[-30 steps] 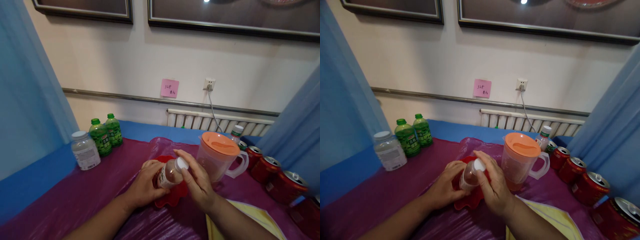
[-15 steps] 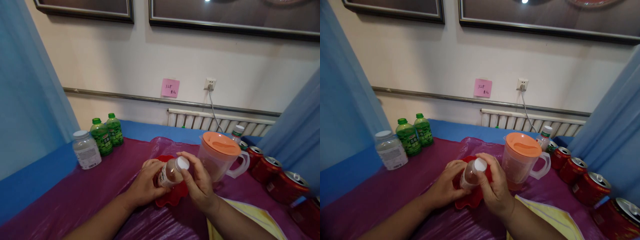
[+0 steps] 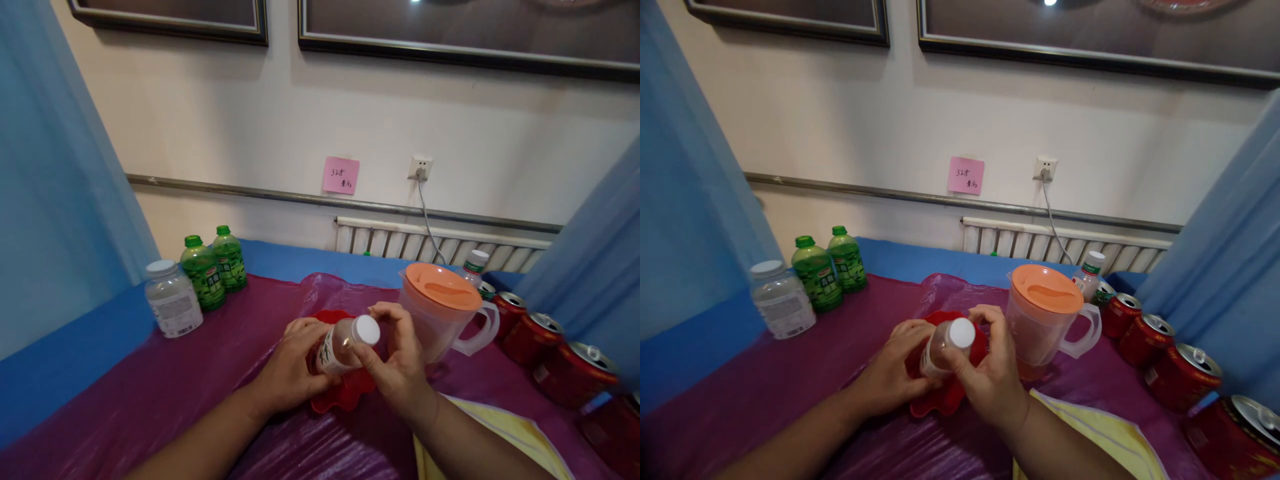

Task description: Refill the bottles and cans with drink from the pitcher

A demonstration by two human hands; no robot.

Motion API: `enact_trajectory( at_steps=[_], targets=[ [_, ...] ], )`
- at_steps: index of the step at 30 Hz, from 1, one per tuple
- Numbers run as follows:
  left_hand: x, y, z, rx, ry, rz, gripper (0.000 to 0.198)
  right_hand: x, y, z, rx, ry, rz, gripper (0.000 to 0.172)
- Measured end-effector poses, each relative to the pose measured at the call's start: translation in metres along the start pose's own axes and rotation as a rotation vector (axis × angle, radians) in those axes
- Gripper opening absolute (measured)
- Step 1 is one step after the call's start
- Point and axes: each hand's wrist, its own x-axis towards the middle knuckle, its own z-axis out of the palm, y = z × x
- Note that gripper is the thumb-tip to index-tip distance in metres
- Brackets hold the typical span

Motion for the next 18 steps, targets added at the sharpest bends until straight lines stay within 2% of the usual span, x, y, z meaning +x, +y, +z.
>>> enact_trajectory(
  at_steps=[3, 7, 10, 13, 15, 18],
  targets=[
    [0.0005, -0.0006, -0.0005, 0.003, -0.002, 0.003, 0.057, 0.0001, -0.0002, -0.0007, 0.04, -0.037, 0.006, 0.058],
    [0.0008, -0.0007, -0.0009, 0.007, 0.012, 0.007, 0.057, -0.0005, -0.0077, -0.0002, 0.076, -0.079, -0.039, 0.044],
    [0.0004, -0.0008, -0.0002, 0.012, 0.011, 0.009, 0.055, -0.0009, -0.0065, 0.0012, 0.019, -0.033, -0.031, 0.039],
    [0.0003, -0.0012, 0.0003, 0.01, 0.005, 0.005, 0.056, -0.0012, -0.0008, 0.0017, -0.009, 0.005, 0.01, 0.052],
    [0.0006, -0.0011, 0.0, 0.008, 0.001, 0.0, 0.056, -0.0013, 0.0006, 0.0015, 0.028, -0.023, 0.01, 0.058],
    [0.0011, 0.0, -0.0011, 0.004, 0.003, -0.004, 0.055, -0.0009, -0.0031, 0.0015, 0.086, -0.08, -0.014, 0.051]
  ],
)
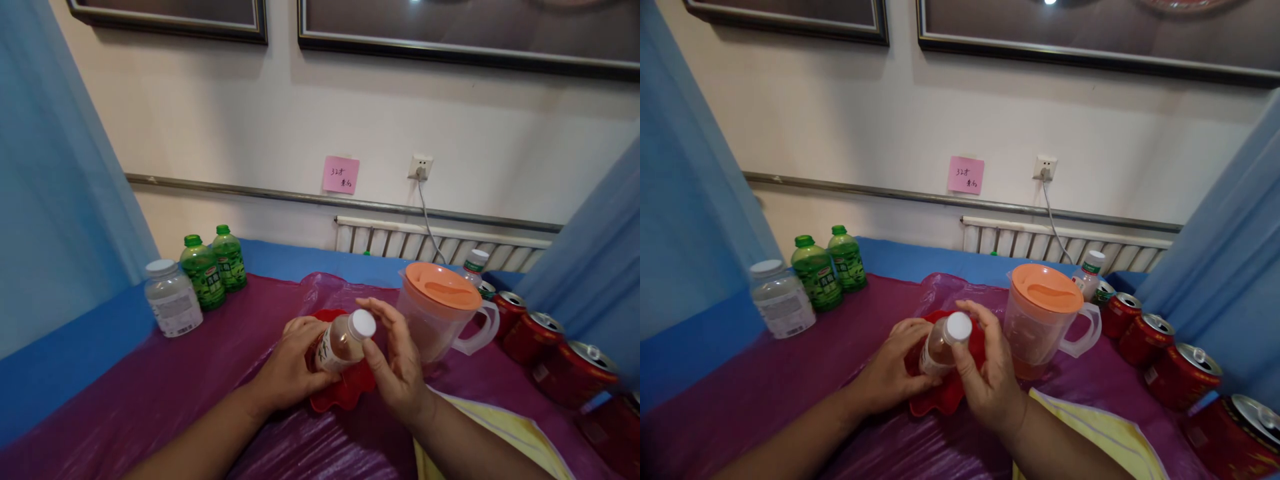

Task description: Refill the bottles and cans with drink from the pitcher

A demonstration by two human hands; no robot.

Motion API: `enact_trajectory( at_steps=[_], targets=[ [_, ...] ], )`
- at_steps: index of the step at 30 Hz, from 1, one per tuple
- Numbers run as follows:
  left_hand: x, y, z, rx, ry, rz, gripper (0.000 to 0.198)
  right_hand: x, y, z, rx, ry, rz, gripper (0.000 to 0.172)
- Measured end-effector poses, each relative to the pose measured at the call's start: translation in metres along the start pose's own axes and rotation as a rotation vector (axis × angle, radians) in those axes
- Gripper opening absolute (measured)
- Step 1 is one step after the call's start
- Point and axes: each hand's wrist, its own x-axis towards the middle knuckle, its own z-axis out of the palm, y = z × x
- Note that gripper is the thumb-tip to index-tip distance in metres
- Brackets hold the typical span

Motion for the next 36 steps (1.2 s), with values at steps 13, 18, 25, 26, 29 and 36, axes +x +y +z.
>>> enact_trajectory(
  at_steps=[13, 18, 25, 26, 29, 36],
  targets=[
    [-0.001, 0.001, 0.002, 0.004, 0.001, 0.016, 0.051, -0.001, -0.008, 0.005, -0.016, 0.106, -0.053, 0.028],
    [0.0, -0.005, 0.003, 0.064, 0.006, 0.041, 0.051, 0.005, -0.016, 0.005, -0.084, 0.099, -0.082, 0.032],
    [0.003, -0.02, 0.001, 0.154, 0.094, 0.133, 0.058, 0.015, -0.023, 0.002, -0.173, -0.038, -0.001, 0.061],
    [0.003, -0.022, 0.0, 0.164, 0.105, 0.145, 0.06, 0.016, -0.024, 0.003, -0.167, -0.061, -0.006, 0.054],
    [0.001, -0.03, 0.001, 0.176, 0.125, 0.162, 0.064, 0.022, -0.029, 0.006, -0.121, -0.06, 0.002, 0.037],
    [-0.004, -0.046, 0.003, 0.028, 0.201, 0.175, 0.07, 0.038, -0.061, -0.016, 0.032, 0.09, 0.182, 0.034]
  ],
)
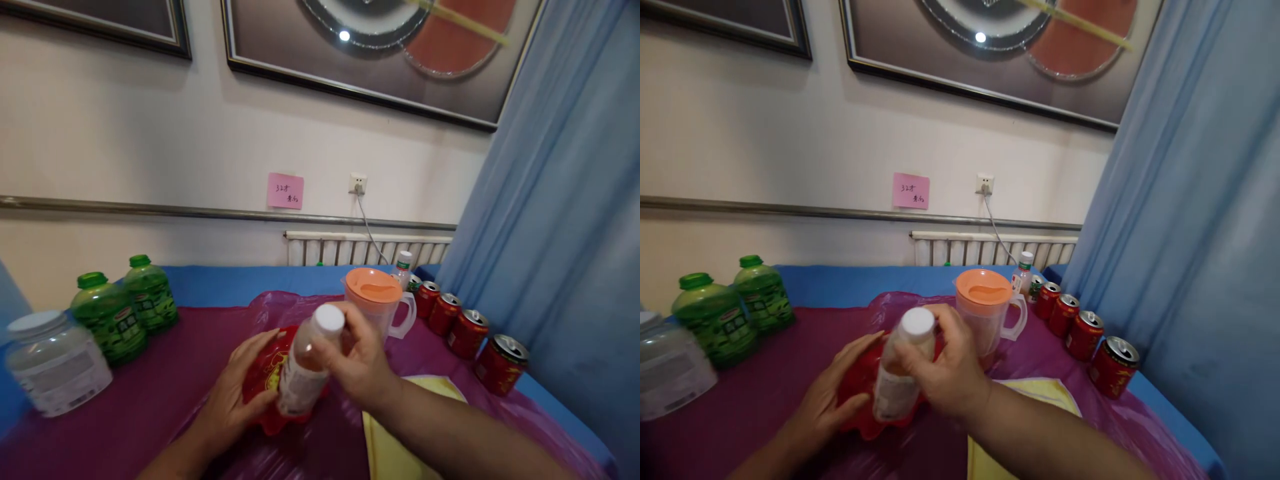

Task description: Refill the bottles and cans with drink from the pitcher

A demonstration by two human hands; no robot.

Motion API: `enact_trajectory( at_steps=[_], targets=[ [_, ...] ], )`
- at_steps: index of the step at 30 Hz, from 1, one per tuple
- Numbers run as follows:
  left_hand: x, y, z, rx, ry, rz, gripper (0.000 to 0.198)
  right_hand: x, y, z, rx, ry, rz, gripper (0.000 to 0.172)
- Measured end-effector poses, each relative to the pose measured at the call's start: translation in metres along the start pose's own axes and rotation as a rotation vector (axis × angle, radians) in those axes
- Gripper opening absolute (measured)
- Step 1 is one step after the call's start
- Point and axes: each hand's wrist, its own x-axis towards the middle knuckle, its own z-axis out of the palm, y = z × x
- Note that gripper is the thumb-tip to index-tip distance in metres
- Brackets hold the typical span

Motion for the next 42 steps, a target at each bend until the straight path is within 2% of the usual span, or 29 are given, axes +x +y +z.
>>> enact_trajectory(
  at_steps=[4, 7, 9, 13, 16, 19, 23, 27, 30, 34, 38, 41, 42],
  targets=[
    [0.004, 0.0, 0.001, 0.019, 0.073, -0.083, 0.051, 0.004, -0.034, -0.058, 0.061, 0.126, 0.19, 0.04],
    [0.008, 0.001, 0.003, 0.018, 0.115, -0.123, 0.047, -0.001, -0.053, -0.115, -0.085, 0.222, 0.27, 0.045],
    [0.01, 0.003, 0.004, 0.014, 0.136, -0.146, 0.046, -0.007, -0.055, -0.151, -0.23, 0.291, 0.312, 0.046],
    [0.013, 0.01, 0.006, 0.014, 0.159, -0.172, 0.047, -0.006, -0.029, -0.212, -0.671, 0.409, 0.3, 0.048],
    [0.015, 0.011, 0.007, 0.02, 0.151, -0.182, 0.047, 0.014, 0.006, -0.239, -0.898, 0.417, 0.296, 0.049],
    [0.016, 0.007, 0.007, 0.043, 0.153, -0.191, 0.048, 0.044, 0.041, -0.247, -1.042, 0.383, 0.397, 0.046],
    [0.016, -0.008, 0.005, 0.079, 0.161, -0.186, 0.046, 0.077, 0.083, -0.241, -1.121, 0.38, 0.488, 0.04],
    [0.014, -0.02, 0.004, 0.119, 0.16, -0.148, 0.043, 0.093, 0.115, -0.233, -1.168, 0.372, 0.581, 0.042],
    [0.013, -0.02, 0.006, 0.118, 0.162, -0.153, 0.041, 0.097, 0.131, -0.231, -1.187, 0.375, 0.641, 0.045],
    [0.013, -0.017, 0.008, 0.094, 0.143, -0.156, 0.039, 0.097, 0.137, -0.229, -1.194, 0.383, 0.667, 0.052],
    [0.011, -0.009, 0.007, 0.078, 0.101, -0.174, 0.034, 0.083, 0.124, -0.229, -1.176, 0.412, 0.623, 0.06],
    [0.007, 0.004, 0.005, 0.053, 0.075, -0.21, 0.03, 0.068, 0.106, -0.233, -1.161, 0.485, 0.529, 0.063],
    [0.006, 0.008, 0.005, 0.044, 0.068, -0.22, 0.029, 0.064, 0.099, -0.232, -1.123, 0.56, 0.398, 0.064]
  ],
)
